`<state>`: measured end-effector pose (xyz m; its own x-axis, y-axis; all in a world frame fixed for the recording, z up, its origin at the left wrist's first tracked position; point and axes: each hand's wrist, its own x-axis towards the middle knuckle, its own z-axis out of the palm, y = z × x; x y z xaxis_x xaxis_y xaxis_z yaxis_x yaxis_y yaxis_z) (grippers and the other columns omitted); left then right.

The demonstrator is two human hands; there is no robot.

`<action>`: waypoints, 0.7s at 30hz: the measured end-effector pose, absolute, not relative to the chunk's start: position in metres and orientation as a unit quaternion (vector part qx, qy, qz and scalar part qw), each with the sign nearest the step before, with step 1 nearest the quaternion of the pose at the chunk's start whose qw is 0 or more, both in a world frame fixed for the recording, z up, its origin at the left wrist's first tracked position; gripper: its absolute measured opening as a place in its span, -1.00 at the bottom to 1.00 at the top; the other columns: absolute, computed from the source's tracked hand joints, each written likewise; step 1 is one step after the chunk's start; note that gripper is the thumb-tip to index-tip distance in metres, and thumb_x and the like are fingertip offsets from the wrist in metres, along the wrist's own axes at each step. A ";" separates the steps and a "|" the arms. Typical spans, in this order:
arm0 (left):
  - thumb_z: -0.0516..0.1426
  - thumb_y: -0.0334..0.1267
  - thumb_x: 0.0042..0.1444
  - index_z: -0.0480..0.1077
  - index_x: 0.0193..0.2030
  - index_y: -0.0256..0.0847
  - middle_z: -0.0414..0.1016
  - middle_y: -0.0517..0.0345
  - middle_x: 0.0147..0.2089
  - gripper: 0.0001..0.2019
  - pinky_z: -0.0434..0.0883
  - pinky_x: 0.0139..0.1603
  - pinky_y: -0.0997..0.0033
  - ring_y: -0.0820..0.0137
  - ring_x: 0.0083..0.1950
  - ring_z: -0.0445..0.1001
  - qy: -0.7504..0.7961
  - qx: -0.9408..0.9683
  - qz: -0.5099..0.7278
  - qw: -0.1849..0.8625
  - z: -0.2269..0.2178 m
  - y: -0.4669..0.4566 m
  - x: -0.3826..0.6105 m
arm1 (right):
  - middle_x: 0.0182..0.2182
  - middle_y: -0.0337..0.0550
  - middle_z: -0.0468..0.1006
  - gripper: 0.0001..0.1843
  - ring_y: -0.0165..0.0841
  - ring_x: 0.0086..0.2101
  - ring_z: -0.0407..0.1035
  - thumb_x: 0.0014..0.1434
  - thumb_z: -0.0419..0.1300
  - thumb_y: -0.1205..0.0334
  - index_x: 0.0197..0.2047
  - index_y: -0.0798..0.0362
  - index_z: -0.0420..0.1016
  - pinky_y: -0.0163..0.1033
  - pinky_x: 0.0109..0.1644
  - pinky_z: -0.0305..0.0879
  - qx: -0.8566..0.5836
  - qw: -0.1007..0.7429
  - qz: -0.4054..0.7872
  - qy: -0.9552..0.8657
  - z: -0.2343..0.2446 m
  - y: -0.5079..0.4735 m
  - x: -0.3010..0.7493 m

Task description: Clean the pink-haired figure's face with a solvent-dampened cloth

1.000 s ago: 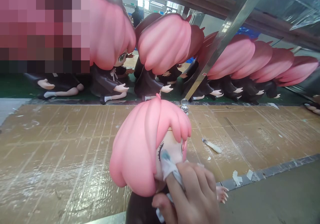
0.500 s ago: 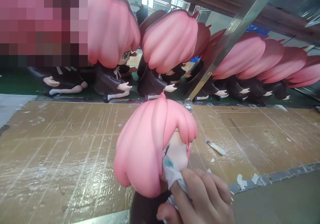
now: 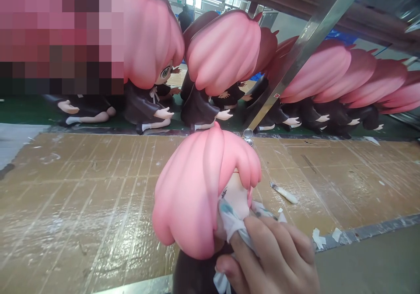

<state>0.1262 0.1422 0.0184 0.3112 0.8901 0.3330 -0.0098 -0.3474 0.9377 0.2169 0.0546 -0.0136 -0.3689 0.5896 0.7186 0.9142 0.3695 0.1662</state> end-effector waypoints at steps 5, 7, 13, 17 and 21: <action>-0.16 0.20 0.25 0.50 -0.17 -0.19 0.59 -0.02 -0.11 -0.42 0.55 -0.44 0.23 0.10 -0.14 0.64 0.342 0.661 0.459 0.485 0.017 0.134 0.119 | -0.37 -0.12 0.49 -0.54 -0.29 -0.30 0.33 0.42 -0.08 0.09 -0.38 -0.01 0.53 -0.12 -0.15 0.09 -0.491 0.313 -0.300 -0.756 -0.012 0.056 0.213; -0.02 0.23 0.18 0.52 -0.13 -0.18 0.59 -0.07 -0.08 -0.47 0.54 -0.47 0.24 0.04 -0.11 0.63 0.348 0.659 0.449 0.493 0.014 0.129 0.118 | -0.33 -0.08 0.51 -0.61 -0.26 -0.26 0.35 0.40 -0.02 0.12 -0.32 0.02 0.55 -0.11 -0.13 0.10 -0.491 0.289 -0.287 -0.770 -0.009 0.056 0.215; -0.12 0.26 0.25 0.43 0.11 -0.29 0.55 -0.08 0.01 -0.32 0.57 -0.26 0.15 0.02 -0.01 0.59 0.352 0.647 0.434 0.519 0.008 0.114 0.110 | -0.41 -0.14 0.47 -0.52 -0.30 -0.31 0.31 0.45 -0.12 0.11 -0.40 0.00 0.48 -0.12 -0.16 0.08 -0.479 0.339 -0.298 -0.753 -0.009 0.056 0.219; 0.02 0.13 0.31 0.41 0.12 -0.16 0.57 -0.05 -0.07 -0.54 0.59 -0.29 0.26 0.28 -0.16 0.58 0.353 0.643 0.414 0.539 0.006 0.100 0.101 | -0.32 -0.08 0.51 -0.65 -0.26 -0.24 0.33 0.41 -0.01 0.13 -0.31 0.02 0.51 -0.11 -0.12 0.10 -0.479 0.279 -0.281 -0.784 -0.009 0.058 0.219; -0.04 0.23 0.28 0.43 0.10 -0.17 0.58 -0.03 -0.13 -0.44 0.57 -0.33 0.20 0.15 -0.13 0.59 0.346 0.637 0.410 0.553 -0.005 0.107 0.107 | -0.38 -0.15 0.48 -0.54 -0.30 -0.28 0.32 0.44 -0.10 0.10 -0.39 -0.01 0.48 -0.12 -0.10 0.09 -0.476 0.344 -0.296 -0.754 -0.015 0.058 0.217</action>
<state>0.1072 0.1074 -0.0049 0.4241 0.8948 0.1393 -0.0116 -0.1485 0.9889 0.2171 0.0575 -0.0151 -0.3113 0.5143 0.7992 0.9204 0.3726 0.1187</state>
